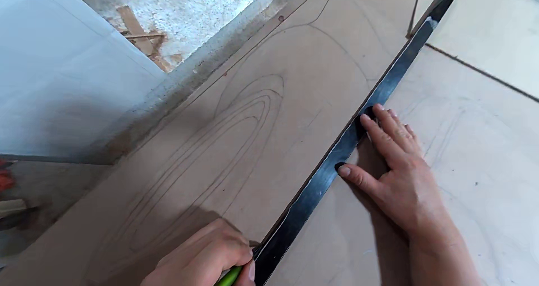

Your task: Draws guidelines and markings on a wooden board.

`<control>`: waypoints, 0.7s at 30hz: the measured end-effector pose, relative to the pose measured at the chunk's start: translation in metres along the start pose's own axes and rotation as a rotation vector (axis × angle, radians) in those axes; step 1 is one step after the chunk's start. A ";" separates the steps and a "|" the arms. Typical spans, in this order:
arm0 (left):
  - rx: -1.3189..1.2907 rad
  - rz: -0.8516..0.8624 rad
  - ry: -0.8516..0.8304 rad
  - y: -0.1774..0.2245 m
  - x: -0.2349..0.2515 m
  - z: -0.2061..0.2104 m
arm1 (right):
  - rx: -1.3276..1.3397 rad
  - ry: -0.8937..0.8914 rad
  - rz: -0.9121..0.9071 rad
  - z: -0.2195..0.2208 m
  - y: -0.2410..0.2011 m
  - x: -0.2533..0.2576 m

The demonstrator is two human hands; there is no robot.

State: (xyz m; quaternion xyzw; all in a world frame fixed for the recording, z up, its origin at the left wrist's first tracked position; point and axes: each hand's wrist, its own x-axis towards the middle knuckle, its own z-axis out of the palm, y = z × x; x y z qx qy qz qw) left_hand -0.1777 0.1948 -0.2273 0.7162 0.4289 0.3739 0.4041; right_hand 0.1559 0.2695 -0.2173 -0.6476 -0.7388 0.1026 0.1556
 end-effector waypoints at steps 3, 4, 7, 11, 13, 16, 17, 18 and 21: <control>-0.021 0.002 -0.016 -0.001 0.001 -0.001 | -0.007 0.012 -0.010 0.002 0.001 0.000; -0.025 0.005 -0.017 -0.002 0.001 -0.001 | -0.015 0.011 -0.008 0.003 0.002 0.000; -0.035 0.018 -0.021 -0.004 0.001 -0.001 | -0.033 0.001 -0.002 0.005 0.003 -0.001; -0.042 0.024 -0.033 -0.005 0.002 -0.002 | -0.065 -0.009 -0.005 0.006 0.003 -0.001; -0.040 0.026 -0.035 -0.005 0.002 -0.002 | -0.078 -0.016 -0.005 0.006 0.002 0.000; -0.043 0.037 -0.026 -0.006 0.002 -0.001 | -0.084 -0.018 -0.005 0.006 0.003 0.000; -0.039 0.037 -0.024 -0.005 0.002 -0.001 | -0.080 -0.018 -0.004 0.006 0.003 0.000; -0.035 0.035 -0.023 -0.005 0.002 -0.001 | -0.073 -0.018 -0.003 0.006 0.003 0.000; -0.019 0.009 -0.049 -0.003 0.002 -0.003 | -0.062 -0.022 0.000 0.007 0.003 0.000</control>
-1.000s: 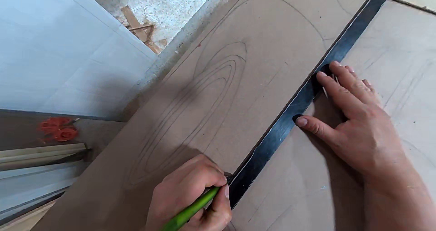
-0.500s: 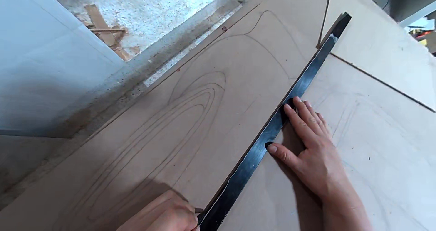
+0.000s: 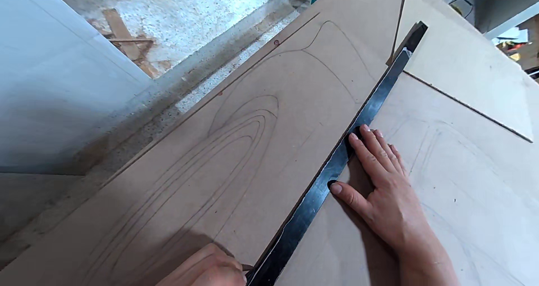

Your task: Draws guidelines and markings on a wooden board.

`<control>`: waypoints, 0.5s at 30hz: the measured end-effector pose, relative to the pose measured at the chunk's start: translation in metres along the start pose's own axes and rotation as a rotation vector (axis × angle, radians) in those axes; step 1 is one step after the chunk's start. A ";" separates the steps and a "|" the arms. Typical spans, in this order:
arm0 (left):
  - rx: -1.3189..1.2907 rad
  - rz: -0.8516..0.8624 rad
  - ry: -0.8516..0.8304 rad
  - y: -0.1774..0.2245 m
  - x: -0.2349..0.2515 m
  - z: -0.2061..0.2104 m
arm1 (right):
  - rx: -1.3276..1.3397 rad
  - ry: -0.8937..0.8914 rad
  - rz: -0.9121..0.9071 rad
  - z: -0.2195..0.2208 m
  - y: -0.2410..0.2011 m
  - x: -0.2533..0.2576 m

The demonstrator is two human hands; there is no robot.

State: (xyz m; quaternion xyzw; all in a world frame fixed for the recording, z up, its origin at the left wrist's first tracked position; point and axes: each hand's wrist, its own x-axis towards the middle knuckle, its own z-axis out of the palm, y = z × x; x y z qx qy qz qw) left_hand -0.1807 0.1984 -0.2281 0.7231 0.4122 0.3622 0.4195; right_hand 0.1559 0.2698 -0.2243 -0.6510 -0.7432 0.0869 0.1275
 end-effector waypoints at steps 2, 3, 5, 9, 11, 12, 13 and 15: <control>0.014 -0.052 -0.023 0.005 0.003 -0.002 | 0.006 0.006 -0.001 0.000 0.000 0.000; 0.026 -0.081 -0.032 0.009 0.008 -0.003 | 0.009 0.004 0.001 0.000 0.000 0.000; 0.046 -0.129 -0.035 0.015 0.023 -0.001 | 0.014 0.002 0.005 0.000 0.000 0.000; 0.156 -0.099 0.052 0.010 0.080 0.024 | 0.020 0.015 0.003 0.000 0.000 0.000; 0.241 -0.119 0.035 0.012 0.117 0.035 | 0.021 0.011 0.011 -0.001 -0.001 -0.001; 0.251 -0.142 0.002 0.014 0.136 0.039 | 0.023 0.010 0.015 -0.001 -0.001 0.000; 0.251 -0.158 -0.026 0.015 0.153 0.043 | 0.024 0.010 0.018 -0.001 -0.001 -0.001; 0.230 -0.206 -0.069 0.018 0.182 0.048 | 0.033 0.016 0.016 -0.001 -0.001 0.000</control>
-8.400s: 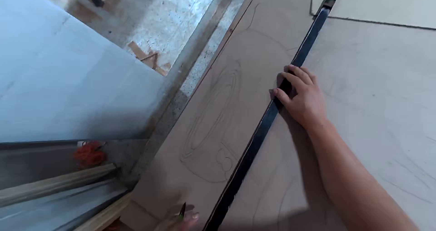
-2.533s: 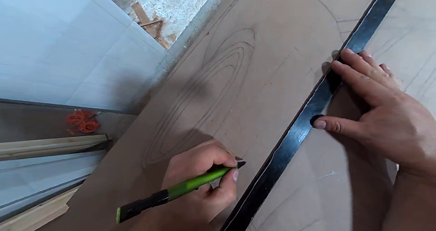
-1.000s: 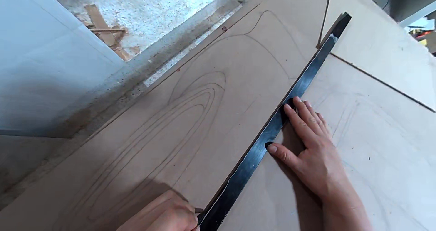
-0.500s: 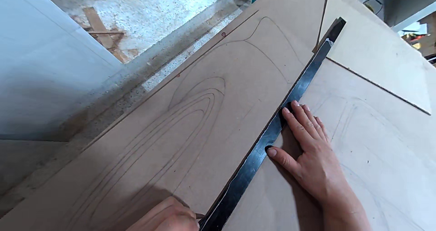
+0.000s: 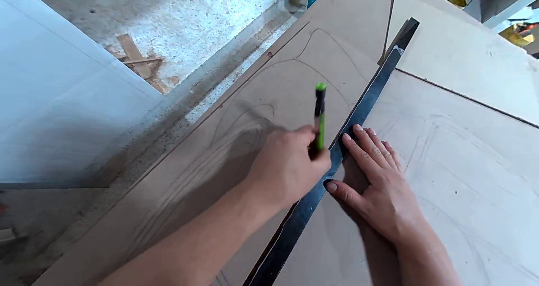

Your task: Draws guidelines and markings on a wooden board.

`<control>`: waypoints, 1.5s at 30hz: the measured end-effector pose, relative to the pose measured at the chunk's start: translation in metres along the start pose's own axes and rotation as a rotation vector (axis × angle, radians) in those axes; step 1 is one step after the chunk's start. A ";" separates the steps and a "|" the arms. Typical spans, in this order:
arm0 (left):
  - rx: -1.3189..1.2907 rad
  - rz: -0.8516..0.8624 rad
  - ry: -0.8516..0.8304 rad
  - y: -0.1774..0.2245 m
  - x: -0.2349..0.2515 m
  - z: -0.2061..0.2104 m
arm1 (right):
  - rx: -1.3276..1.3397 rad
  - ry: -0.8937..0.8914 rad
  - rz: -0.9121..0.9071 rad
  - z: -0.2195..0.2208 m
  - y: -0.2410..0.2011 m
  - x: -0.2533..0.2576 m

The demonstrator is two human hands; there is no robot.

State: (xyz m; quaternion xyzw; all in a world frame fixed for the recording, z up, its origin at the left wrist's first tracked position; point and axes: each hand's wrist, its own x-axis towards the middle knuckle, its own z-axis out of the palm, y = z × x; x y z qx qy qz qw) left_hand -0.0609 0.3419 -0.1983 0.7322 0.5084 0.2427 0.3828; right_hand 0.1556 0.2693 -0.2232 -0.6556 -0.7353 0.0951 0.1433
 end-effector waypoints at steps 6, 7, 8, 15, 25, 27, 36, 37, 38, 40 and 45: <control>-0.126 -0.020 0.028 0.003 0.027 0.006 | 0.003 -0.001 -0.009 0.000 0.001 0.000; -0.178 0.000 0.054 -0.001 0.020 0.002 | 0.010 0.004 -0.009 -0.001 0.000 0.000; -0.228 0.020 0.079 -0.005 0.009 -0.004 | 0.023 0.014 -0.005 -0.001 0.000 0.000; -0.404 0.065 0.226 -0.058 -0.138 -0.047 | 0.092 0.112 0.039 -0.002 -0.013 0.003; -0.265 0.127 0.174 -0.062 -0.192 -0.033 | 0.136 -0.087 -0.134 -0.011 0.004 0.001; -0.261 0.128 0.148 -0.058 -0.195 -0.028 | 0.130 -0.113 -0.129 -0.013 0.005 0.001; -0.183 0.153 0.199 -0.060 -0.193 -0.020 | 0.122 -0.102 -0.081 -0.013 0.004 0.001; -0.180 0.153 0.199 -0.060 -0.193 -0.020 | 0.123 -0.104 -0.078 -0.013 0.003 0.001; -0.176 0.153 0.197 -0.059 -0.193 -0.020 | 0.123 -0.105 -0.078 -0.014 0.003 0.002; -0.164 0.157 0.200 -0.059 -0.193 -0.020 | 0.128 -0.105 -0.081 -0.013 0.004 0.002; -0.189 0.164 0.199 -0.062 -0.193 -0.019 | 0.124 -0.107 -0.083 -0.013 0.004 0.002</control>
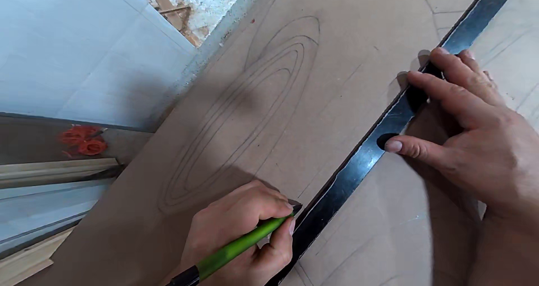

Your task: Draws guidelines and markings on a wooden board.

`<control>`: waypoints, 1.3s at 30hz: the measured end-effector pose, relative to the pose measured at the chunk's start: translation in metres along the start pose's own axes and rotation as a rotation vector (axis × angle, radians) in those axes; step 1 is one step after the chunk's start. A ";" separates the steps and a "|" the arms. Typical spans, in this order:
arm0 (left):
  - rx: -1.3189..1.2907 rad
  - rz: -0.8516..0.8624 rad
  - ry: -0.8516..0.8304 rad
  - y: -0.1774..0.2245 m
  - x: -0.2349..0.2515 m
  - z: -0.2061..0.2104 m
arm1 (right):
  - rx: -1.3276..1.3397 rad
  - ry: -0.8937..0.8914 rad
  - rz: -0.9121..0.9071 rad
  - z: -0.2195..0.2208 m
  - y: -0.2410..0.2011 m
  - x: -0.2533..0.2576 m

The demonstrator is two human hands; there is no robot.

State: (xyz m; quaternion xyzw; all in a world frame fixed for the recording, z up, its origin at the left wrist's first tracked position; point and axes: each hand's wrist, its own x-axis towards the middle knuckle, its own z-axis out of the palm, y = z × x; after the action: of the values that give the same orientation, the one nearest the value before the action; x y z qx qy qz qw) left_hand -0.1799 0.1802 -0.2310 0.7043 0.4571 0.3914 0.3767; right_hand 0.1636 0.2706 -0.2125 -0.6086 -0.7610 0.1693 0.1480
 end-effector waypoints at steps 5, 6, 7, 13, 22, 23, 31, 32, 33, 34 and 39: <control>0.014 0.040 -0.002 -0.002 0.000 0.001 | -0.005 -0.005 0.013 0.000 -0.001 0.001; 0.017 0.043 -0.003 -0.002 0.000 0.001 | -0.008 -0.003 0.012 -0.001 -0.001 0.001; 0.013 0.044 -0.001 -0.003 0.000 0.001 | -0.008 0.001 0.009 -0.001 -0.001 0.001; -0.012 0.008 -0.063 0.003 0.001 -0.004 | 0.006 0.043 0.009 0.002 -0.004 0.000; -0.072 -0.003 -0.142 0.002 0.006 -0.007 | -0.041 0.054 0.030 0.001 -0.004 0.001; -0.074 -0.002 -0.147 0.001 0.006 -0.008 | -0.042 0.058 0.033 0.001 -0.004 0.002; -0.072 0.005 -0.171 0.001 0.008 -0.009 | -0.057 0.082 0.034 0.004 -0.005 0.002; -0.073 0.008 -0.173 0.001 0.009 -0.009 | -0.060 0.078 0.035 0.005 -0.005 0.002; -0.072 0.012 -0.173 0.001 0.009 -0.010 | -0.065 0.073 0.039 0.005 -0.005 0.002; -0.073 0.013 -0.172 0.000 0.009 -0.009 | -0.071 0.068 0.044 0.005 -0.005 0.002; -0.082 0.004 -0.170 0.000 0.008 -0.009 | -0.098 0.059 0.050 0.006 -0.005 0.002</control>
State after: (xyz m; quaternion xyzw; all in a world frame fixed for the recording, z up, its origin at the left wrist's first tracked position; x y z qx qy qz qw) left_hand -0.1858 0.1890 -0.2260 0.7197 0.4058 0.3493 0.4419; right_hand 0.1564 0.2712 -0.2157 -0.6385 -0.7483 0.1174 0.1359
